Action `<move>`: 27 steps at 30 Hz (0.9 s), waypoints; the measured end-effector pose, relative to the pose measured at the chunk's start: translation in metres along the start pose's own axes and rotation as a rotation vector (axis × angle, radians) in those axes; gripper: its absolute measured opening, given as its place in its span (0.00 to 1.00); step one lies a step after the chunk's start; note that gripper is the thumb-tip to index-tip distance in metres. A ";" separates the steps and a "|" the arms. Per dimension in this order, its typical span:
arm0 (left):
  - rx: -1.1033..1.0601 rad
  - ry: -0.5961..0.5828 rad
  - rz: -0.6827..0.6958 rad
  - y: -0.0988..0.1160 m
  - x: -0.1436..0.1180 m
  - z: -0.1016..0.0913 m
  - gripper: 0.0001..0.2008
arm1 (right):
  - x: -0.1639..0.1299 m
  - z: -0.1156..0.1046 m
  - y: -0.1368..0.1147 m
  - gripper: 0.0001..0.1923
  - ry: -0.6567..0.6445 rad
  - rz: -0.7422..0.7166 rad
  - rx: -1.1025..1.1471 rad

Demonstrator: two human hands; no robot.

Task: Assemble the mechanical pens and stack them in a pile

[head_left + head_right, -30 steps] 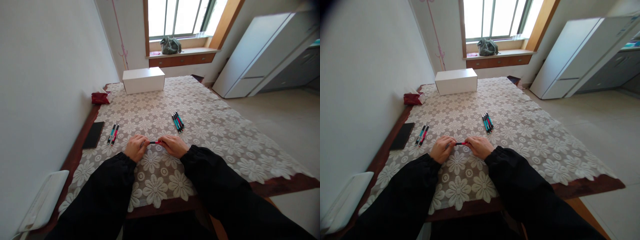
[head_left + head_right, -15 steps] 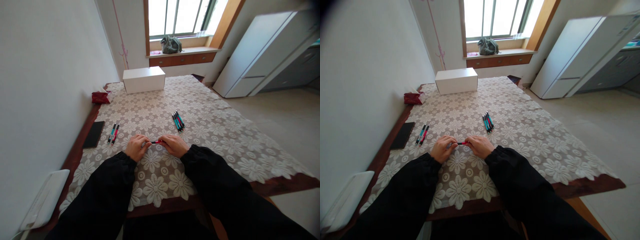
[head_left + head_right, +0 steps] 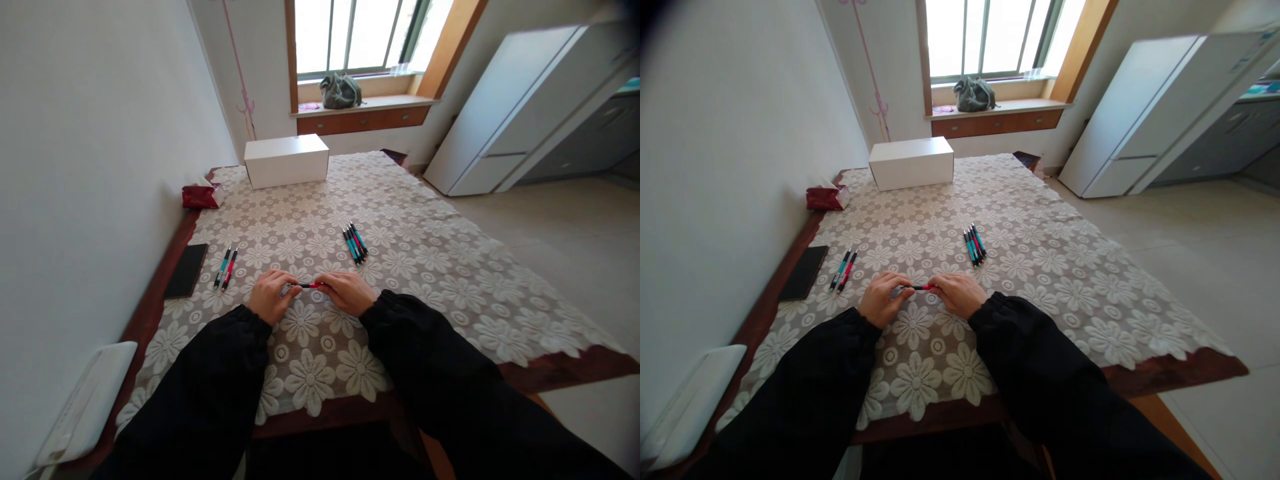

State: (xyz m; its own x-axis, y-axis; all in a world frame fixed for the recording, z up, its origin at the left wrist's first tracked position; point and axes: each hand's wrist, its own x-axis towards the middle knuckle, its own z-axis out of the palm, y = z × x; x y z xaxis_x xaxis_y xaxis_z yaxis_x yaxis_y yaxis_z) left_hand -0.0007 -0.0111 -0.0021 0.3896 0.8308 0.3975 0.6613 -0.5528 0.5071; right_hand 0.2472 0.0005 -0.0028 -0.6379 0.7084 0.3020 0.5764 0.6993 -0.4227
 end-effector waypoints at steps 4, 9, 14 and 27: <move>-0.015 -0.083 -0.004 -0.001 0.001 0.000 0.13 | 0.000 0.001 0.001 0.09 0.010 -0.017 -0.001; 0.020 -0.072 0.001 0.001 0.000 -0.001 0.09 | 0.001 -0.002 -0.003 0.10 -0.018 0.011 -0.013; 0.055 -0.035 -0.031 -0.001 0.000 -0.001 0.04 | 0.000 -0.005 -0.002 0.11 -0.037 0.049 -0.068; 0.112 0.115 -0.250 -0.008 0.004 -0.007 0.15 | 0.003 -0.025 0.009 0.22 -0.069 0.593 -0.441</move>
State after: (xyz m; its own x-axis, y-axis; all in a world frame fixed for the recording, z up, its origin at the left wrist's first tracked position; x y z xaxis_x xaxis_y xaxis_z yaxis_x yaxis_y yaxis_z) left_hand -0.0090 -0.0043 0.0009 0.1348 0.9239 0.3580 0.7965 -0.3160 0.5156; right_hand 0.2631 0.0109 0.0158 -0.1775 0.9817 0.0692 0.9765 0.1845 -0.1115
